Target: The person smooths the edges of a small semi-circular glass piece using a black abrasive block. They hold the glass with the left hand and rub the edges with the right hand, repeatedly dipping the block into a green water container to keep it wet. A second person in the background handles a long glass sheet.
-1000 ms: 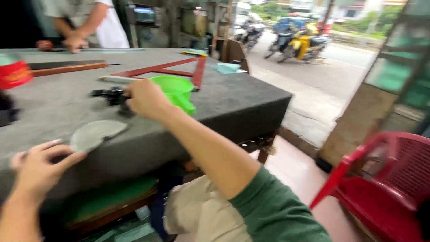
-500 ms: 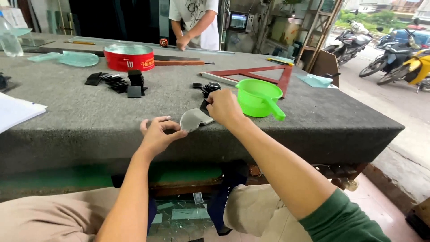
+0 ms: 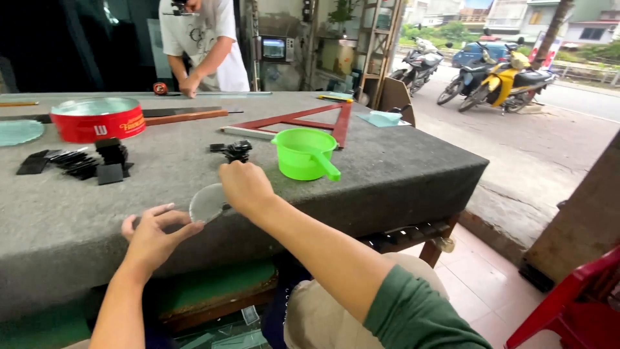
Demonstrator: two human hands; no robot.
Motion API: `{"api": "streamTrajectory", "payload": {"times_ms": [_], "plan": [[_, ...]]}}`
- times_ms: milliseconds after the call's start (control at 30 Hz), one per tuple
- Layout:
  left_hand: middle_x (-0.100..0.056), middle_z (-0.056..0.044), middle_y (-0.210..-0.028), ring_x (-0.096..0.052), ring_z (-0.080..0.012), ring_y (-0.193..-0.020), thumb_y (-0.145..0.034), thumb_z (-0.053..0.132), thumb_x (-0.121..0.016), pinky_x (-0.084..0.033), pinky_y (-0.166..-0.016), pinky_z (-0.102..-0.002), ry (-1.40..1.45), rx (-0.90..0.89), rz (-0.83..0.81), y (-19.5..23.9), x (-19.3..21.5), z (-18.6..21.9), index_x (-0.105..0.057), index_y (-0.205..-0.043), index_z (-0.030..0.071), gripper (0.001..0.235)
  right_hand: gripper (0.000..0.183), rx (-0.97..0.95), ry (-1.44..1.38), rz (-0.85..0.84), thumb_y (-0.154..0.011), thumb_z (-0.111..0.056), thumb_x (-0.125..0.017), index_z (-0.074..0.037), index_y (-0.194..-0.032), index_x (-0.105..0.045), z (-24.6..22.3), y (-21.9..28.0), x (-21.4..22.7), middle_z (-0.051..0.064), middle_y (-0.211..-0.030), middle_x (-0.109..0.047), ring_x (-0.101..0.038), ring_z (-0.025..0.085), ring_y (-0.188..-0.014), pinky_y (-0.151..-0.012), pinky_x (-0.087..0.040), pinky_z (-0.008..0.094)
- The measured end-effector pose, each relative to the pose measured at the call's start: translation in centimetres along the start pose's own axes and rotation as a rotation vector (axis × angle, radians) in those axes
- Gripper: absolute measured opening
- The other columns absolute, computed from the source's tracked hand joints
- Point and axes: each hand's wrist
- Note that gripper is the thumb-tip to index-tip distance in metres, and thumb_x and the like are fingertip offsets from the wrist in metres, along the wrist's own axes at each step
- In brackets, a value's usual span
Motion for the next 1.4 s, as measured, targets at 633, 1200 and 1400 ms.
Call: {"api": "streamTrajectory", "payload": {"times_ms": [633,1200,1400], "plan": [[-0.084,0.016,-0.129,-0.050,-0.0090,-0.159,-0.087,0.056,-0.084,0.003,-0.136,-0.049,-0.054,0.037,0.000,-2.0,-0.9,-1.0,-0.097,-0.093,0.031,0.030,0.019,0.045,-0.018,-0.146,-0.088,0.001,-0.070,-0.005,-0.102,-0.080,-3.9,0.9,-2.7,0.016,-0.098,-0.083,-0.082,0.035,-0.090,-0.072,-0.065,0.046],[-0.084,0.017,-0.107,-0.051,-0.0068,-0.151,-0.085,0.055,-0.088,0.005,-0.136,-0.055,0.154,-0.040,0.040,-0.1,-0.1,-1.3,-0.084,-0.094,0.035,0.023,0.017,0.148,-0.022,-0.161,-0.091,-0.030,-0.075,-0.017,-0.090,-0.085,-2.1,0.8,1.1,0.012,-0.080,-0.081,-0.081,0.042,-0.086,-0.078,-0.067,0.054],[-0.083,0.014,-0.122,-0.049,-0.0111,-0.156,-0.096,0.064,-0.076,-0.003,-0.137,-0.063,-0.024,-0.109,-0.004,-1.1,-0.7,-0.4,-0.086,-0.100,0.034,0.031,0.016,0.126,0.001,-0.184,-0.082,-0.018,-0.075,-0.007,-0.088,-0.086,-1.3,0.8,2.2,0.019,-0.081,-0.081,-0.083,0.042,-0.086,-0.077,-0.068,0.056]]}}
Point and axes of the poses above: each hand's wrist, its own y-axis away from the middle knuckle, its own x-axis out of the back of the hand, z = x × y
